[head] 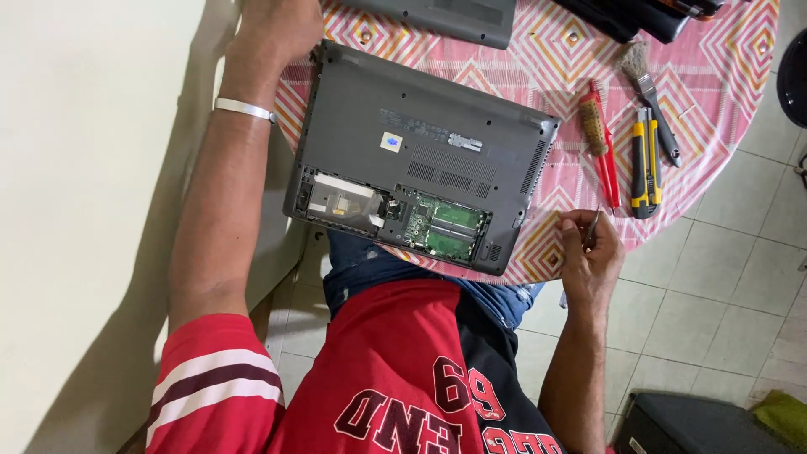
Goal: Disassembling a laptop by removing screws from the back panel and prying the casing apart using tools.
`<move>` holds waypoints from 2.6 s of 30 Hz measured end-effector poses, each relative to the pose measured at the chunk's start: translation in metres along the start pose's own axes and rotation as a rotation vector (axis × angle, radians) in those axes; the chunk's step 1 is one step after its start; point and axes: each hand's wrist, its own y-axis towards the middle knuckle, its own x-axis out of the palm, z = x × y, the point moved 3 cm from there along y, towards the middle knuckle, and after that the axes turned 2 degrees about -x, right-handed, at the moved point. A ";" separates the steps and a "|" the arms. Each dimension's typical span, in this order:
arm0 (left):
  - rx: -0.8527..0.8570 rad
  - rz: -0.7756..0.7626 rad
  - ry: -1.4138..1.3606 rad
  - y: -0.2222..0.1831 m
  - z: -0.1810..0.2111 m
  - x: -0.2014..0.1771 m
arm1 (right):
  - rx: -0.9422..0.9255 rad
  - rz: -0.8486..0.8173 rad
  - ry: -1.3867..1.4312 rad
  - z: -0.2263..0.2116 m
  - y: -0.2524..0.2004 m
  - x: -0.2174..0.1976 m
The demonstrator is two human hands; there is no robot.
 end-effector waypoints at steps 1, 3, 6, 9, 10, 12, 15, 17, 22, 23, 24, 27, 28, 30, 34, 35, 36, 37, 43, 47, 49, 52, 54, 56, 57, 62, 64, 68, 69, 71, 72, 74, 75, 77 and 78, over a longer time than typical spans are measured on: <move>-0.168 -0.180 -0.086 -0.004 0.004 -0.004 | 0.017 0.004 -0.015 -0.002 -0.001 0.000; -0.130 -0.144 -0.058 -0.009 0.003 -0.006 | 0.008 0.000 -0.043 -0.004 0.000 0.002; -0.039 -0.011 -0.022 -0.030 0.009 -0.016 | -0.021 -0.012 -0.137 -0.006 -0.002 0.004; 0.047 0.235 -0.126 -0.089 0.052 -0.077 | -0.017 -0.073 -0.179 -0.023 -0.009 0.012; 0.106 0.392 -0.248 -0.111 0.074 -0.105 | 0.010 -0.099 -0.159 -0.030 -0.012 0.016; -0.030 0.409 -0.387 -0.159 0.091 -0.112 | -0.024 -0.113 -0.172 -0.038 -0.013 0.026; -0.287 0.411 -0.558 -0.218 0.091 -0.083 | -0.094 -0.087 -0.121 -0.039 -0.017 0.033; -0.410 0.402 -0.585 -0.241 0.090 -0.062 | -0.133 -0.053 -0.053 -0.037 -0.013 0.036; -0.268 0.493 -0.533 -0.259 0.104 -0.054 | -0.232 -0.055 -0.025 -0.030 -0.006 0.036; -0.269 0.492 -0.533 -0.263 0.105 -0.054 | -0.231 -0.056 -0.025 -0.029 -0.006 0.033; -0.250 0.469 -0.529 -0.264 0.105 -0.052 | -0.224 -0.064 -0.008 -0.027 -0.004 0.032; -0.217 0.405 -0.555 -0.267 0.115 -0.055 | -0.216 -0.067 0.002 -0.023 -0.002 0.022; -0.211 0.366 -0.583 -0.269 0.120 -0.056 | -0.219 -0.067 -0.006 -0.022 -0.003 0.019; -0.174 0.329 -0.587 -0.271 0.130 -0.054 | -0.193 -0.042 0.014 -0.006 -0.005 0.012; -0.124 0.288 -0.584 -0.274 0.151 -0.056 | -0.088 -0.001 0.151 0.024 -0.011 0.007; -0.123 0.285 -0.585 -0.274 0.155 -0.055 | -0.085 0.000 0.150 0.024 -0.012 0.008; -0.069 0.287 -0.539 -0.274 0.160 -0.056 | -0.119 0.023 0.108 0.023 -0.013 0.009; -0.015 0.288 -0.493 -0.274 0.165 -0.056 | -0.153 0.045 0.066 0.021 -0.014 0.011; 0.115 0.183 -0.325 -0.273 0.186 -0.047 | -0.208 0.085 -0.064 0.017 -0.014 0.013; 0.133 0.212 -0.318 -0.273 0.179 -0.035 | -0.201 0.092 -0.074 0.005 -0.016 0.014; 0.165 0.309 -0.316 -0.271 0.176 -0.036 | -0.248 0.105 -0.111 0.000 -0.015 0.015; 0.206 0.383 -0.292 -0.266 0.176 -0.036 | -0.254 0.122 -0.117 0.003 -0.016 0.016; 0.218 0.388 -0.334 -0.262 0.174 -0.036 | -0.254 0.132 -0.117 -0.005 -0.016 0.016; 0.231 0.387 -0.378 -0.258 0.170 -0.038 | -0.247 0.139 -0.119 -0.009 -0.016 0.016; 0.233 0.363 -0.421 -0.256 0.168 -0.039 | -0.254 0.142 -0.129 -0.010 -0.016 0.016; 0.271 0.225 -0.536 -0.251 0.159 -0.055 | -0.249 0.139 -0.096 -0.009 -0.015 0.016; 0.272 0.162 -0.566 -0.252 0.156 -0.058 | -0.245 0.139 -0.078 -0.007 -0.016 0.016; 0.254 0.092 -0.595 -0.254 0.153 -0.056 | -0.254 0.123 -0.080 0.000 -0.015 0.016; 0.255 0.107 -0.589 -0.255 0.152 -0.054 | -0.263 0.125 -0.077 0.003 -0.014 0.016; 0.253 0.120 -0.583 -0.258 0.148 -0.047 | -0.272 0.124 -0.074 0.006 -0.015 0.016; 0.245 0.172 -0.572 -0.259 0.145 -0.045 | -0.268 0.126 -0.082 0.006 -0.015 0.015; 0.235 0.222 -0.562 -0.259 0.141 -0.043 | -0.263 0.126 -0.090 0.007 -0.015 0.015; 0.239 0.234 -0.555 -0.260 0.141 -0.044 | -0.259 0.123 -0.093 0.007 -0.015 0.014; 0.240 0.247 -0.545 -0.260 0.139 -0.044 | -0.258 0.118 -0.093 0.007 -0.015 0.015; 0.251 0.251 -0.549 -0.261 0.138 -0.043 | -0.254 0.117 -0.087 0.008 -0.015 0.015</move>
